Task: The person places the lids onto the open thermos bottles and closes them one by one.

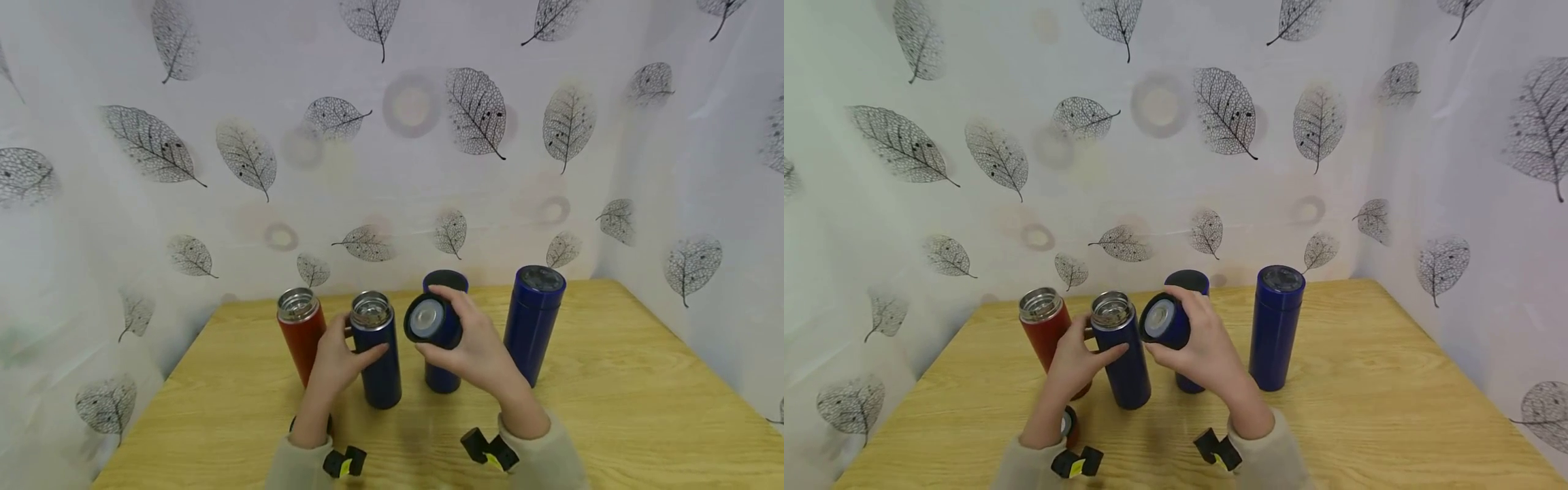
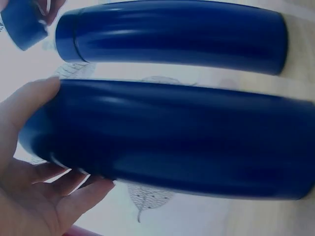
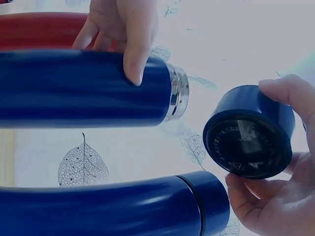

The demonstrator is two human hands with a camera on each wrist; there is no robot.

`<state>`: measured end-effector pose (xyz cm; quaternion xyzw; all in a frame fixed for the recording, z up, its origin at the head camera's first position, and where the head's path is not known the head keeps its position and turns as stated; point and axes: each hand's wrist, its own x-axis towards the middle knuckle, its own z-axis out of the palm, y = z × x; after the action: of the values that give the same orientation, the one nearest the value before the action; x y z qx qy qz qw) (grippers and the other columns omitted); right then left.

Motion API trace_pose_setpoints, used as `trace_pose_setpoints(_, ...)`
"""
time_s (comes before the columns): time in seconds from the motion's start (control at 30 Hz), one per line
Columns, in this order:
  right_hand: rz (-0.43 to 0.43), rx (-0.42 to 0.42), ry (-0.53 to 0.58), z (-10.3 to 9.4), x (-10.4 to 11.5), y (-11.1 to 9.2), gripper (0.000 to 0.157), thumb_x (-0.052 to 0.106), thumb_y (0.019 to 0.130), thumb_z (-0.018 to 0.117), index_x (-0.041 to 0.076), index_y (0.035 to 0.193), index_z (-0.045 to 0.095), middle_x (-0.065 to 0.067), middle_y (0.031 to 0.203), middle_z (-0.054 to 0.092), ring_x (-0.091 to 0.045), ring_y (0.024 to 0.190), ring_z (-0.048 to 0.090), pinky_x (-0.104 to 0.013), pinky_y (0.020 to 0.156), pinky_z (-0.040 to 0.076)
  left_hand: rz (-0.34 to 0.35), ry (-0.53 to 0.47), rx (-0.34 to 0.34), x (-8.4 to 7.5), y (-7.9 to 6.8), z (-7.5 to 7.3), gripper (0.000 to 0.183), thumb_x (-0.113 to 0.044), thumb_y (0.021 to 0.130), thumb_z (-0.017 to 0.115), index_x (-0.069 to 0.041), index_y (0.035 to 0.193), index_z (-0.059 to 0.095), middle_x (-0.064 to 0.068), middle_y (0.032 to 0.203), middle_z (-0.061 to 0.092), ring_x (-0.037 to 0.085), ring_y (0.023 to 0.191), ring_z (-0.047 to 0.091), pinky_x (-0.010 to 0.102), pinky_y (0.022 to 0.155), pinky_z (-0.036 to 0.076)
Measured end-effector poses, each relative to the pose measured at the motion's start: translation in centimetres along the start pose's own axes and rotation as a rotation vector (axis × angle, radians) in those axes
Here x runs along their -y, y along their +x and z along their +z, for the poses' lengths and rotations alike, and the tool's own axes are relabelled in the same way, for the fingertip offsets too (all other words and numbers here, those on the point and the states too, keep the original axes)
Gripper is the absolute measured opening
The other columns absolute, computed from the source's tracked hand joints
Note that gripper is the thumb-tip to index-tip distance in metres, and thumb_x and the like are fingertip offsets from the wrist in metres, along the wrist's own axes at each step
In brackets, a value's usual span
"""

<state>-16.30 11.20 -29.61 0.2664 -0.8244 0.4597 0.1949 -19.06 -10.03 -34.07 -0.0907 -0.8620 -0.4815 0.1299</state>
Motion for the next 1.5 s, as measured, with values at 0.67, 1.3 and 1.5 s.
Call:
trace_pose_setpoints(0.67, -0.028, 0.025, -0.019, -0.9, 0.7, -0.5, 0.084, 0.013, 0.063, 0.080, 0.012, 0.133, 0.033, -0.007, 0.118, 0.048, -0.019, 0.101, 0.049, -0.038, 0.081, 0.044, 0.099, -0.121, 0.390, -3.4, -2.3, -0.7, 0.061, -0.016, 0.066, 0.078, 0.000, 0.114, 0.043, 0.011, 0.108, 0.053, 0.029, 0.099, 0.053, 0.033, 0.068, 0.050)
trace_pose_setpoints(1.3, -0.220, -0.004, 0.110, 1.5, 1.1, -0.6, 0.074, 0.007, 0.063, 0.079, 0.010, 0.125, 0.037, -0.006, 0.109, 0.054, -0.017, 0.092, 0.056, -0.033, 0.072, 0.049, 0.153, -0.119, 0.463, -3.5, -2.6, -0.3, 0.065, -0.032, 0.073, 0.072, -0.014, 0.127, 0.040, 0.000, 0.114, 0.051, 0.017, 0.097, 0.051, 0.033, 0.073, 0.047)
trace_pose_setpoints(1.5, -0.224, -0.008, 0.067, 2.0, 1.2, -0.6, 0.072, 0.010, 0.062, 0.080, 0.008, 0.122, 0.040, -0.006, 0.112, 0.051, -0.016, 0.097, 0.053, -0.036, 0.079, 0.045, 0.190, -0.221, 0.398, -3.7, -2.7, -0.3, 0.062, -0.018, 0.076, 0.070, -0.009, 0.128, 0.039, 0.007, 0.118, 0.050, 0.022, 0.105, 0.049, 0.040, 0.081, 0.045)
